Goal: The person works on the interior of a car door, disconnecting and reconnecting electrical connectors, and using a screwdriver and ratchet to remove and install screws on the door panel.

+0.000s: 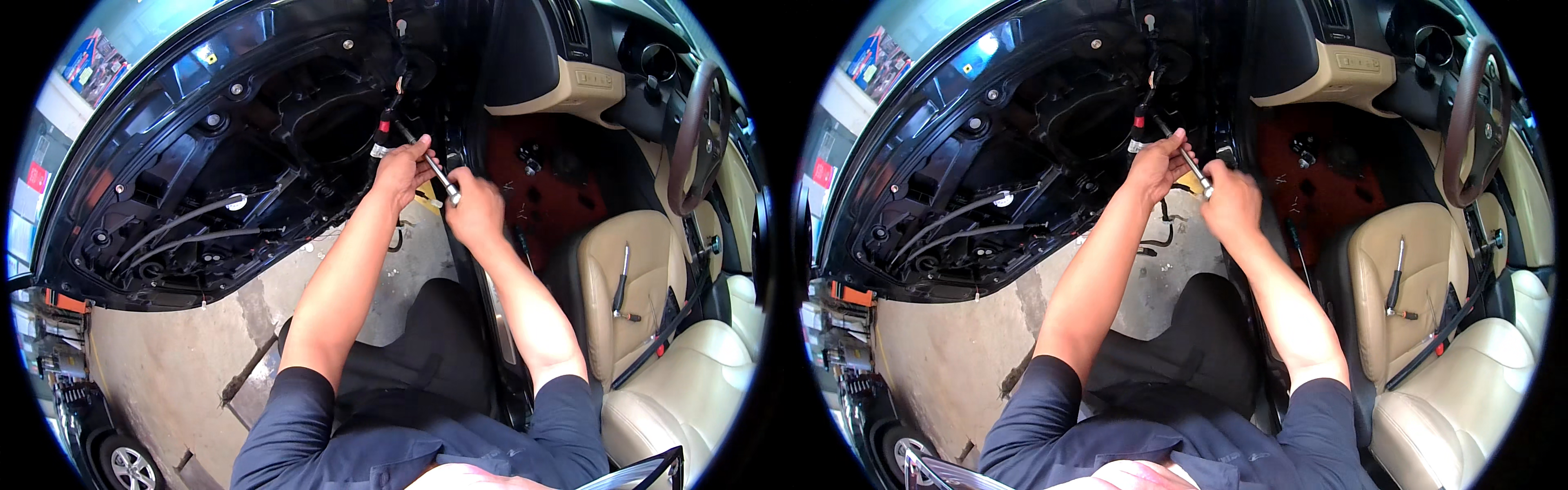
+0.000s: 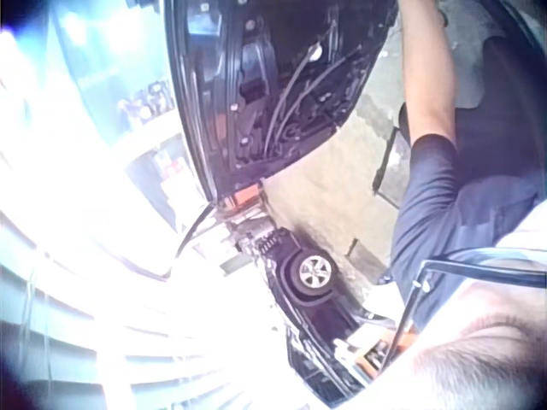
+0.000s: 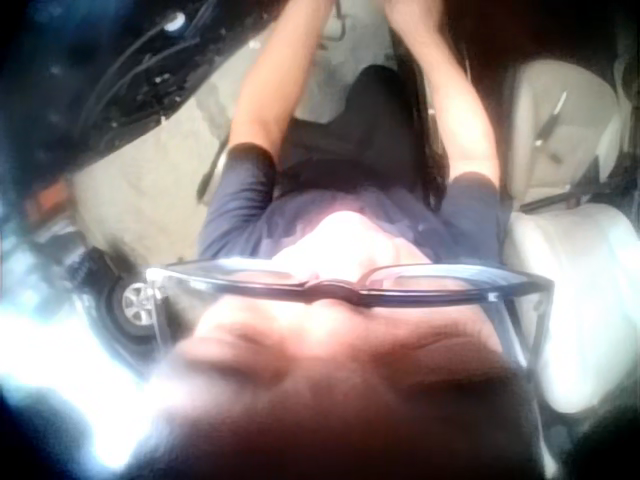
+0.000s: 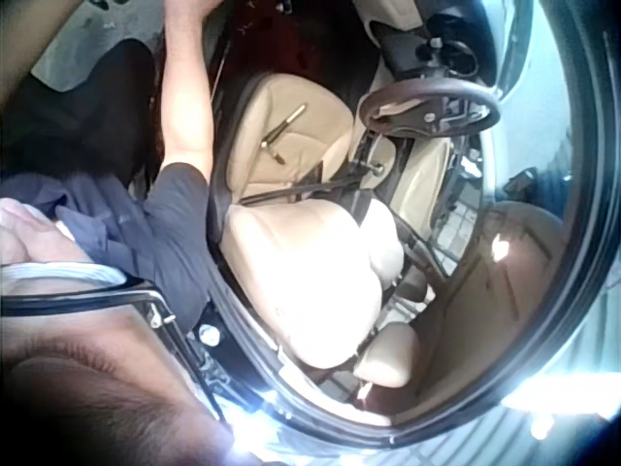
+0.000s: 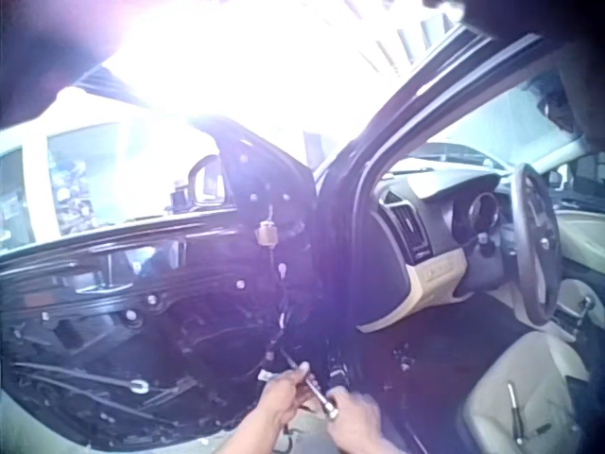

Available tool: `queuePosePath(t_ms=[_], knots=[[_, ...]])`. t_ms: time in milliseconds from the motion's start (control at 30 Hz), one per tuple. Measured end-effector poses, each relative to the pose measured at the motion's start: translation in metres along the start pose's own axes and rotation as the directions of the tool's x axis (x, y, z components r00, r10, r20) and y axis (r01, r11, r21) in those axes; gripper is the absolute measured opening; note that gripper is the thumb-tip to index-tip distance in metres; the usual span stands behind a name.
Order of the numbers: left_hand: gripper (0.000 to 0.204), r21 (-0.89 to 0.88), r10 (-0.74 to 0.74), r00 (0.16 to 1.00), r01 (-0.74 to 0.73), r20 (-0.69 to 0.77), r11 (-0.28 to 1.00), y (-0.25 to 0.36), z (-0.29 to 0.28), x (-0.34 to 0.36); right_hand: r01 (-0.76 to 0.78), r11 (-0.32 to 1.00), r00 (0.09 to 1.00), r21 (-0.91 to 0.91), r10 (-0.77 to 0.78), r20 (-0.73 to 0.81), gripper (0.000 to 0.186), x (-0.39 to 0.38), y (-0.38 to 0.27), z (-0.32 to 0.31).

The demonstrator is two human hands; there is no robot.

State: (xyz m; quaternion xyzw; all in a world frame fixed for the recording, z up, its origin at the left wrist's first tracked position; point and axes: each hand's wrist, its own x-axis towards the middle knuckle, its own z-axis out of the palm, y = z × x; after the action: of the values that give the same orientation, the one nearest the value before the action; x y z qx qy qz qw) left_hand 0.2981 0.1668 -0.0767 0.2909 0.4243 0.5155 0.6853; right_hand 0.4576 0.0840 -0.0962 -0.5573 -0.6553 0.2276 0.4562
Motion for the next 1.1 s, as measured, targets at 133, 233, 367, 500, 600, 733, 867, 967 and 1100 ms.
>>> queuePosePath(t_ms=[133,233,367,500,600,733,867,967,1100], knots=[[0.027,-0.113,0.059,0.998,-0.059,-0.009,0.992,0.002,0.002,0.012,-0.157,0.947,0.983,0.281,0.122,0.138,0.021,0.008,0.002,-0.008],[0.028,-0.242,0.091,0.994,-0.075,0.059,0.967,-0.008,0.0,0.013,-0.369,0.817,0.928,0.443,0.3,0.219,0.02,0.002,-0.005,-0.002],[0.021,0.013,0.068,0.997,-0.068,-0.021,0.998,0.002,-0.006,0.009,0.248,0.876,0.952,-0.414,-0.299,-0.063,0.027,-0.003,-0.012,-0.013],[0.024,-0.201,0.104,0.993,-0.092,0.048,0.975,-0.002,-0.004,0.021,-0.236,0.917,0.97,0.323,0.2,0.141,0.024,0.006,0.0,-0.002],[0.026,-0.32,0.105,0.993,-0.084,0.048,0.944,-0.001,0.004,0.008,-0.072,0.997,0.996,0.013,0.072,-0.047,0.027,0.001,-0.02,-0.013],[0.026,-0.2,0.088,0.993,-0.101,-0.072,0.974,-0.003,-0.017,0.03,0.036,0.997,0.999,-0.067,-0.038,-0.029,0.026,-0.01,-0.023,-0.011],[0.026,-0.433,0.109,0.992,-0.073,0.059,0.898,-0.007,-0.004,0.027,-0.179,0.939,0.984,0.293,0.168,0.063,0.02,0.01,-0.005,-0.013],[0.024,-0.321,0.093,0.995,-0.096,-0.024,0.942,0.001,-0.006,0.024,0.25,0.921,0.929,-0.3,-0.315,-0.195,0.02,0.01,-0.008,-0.012],[0.026,-0.368,0.07,0.998,-0.064,0.003,0.928,-0.006,-0.013,0.026,-0.071,0.973,0.996,0.218,0.08,-0.033,0.009,-0.004,0.005,-0.003]])
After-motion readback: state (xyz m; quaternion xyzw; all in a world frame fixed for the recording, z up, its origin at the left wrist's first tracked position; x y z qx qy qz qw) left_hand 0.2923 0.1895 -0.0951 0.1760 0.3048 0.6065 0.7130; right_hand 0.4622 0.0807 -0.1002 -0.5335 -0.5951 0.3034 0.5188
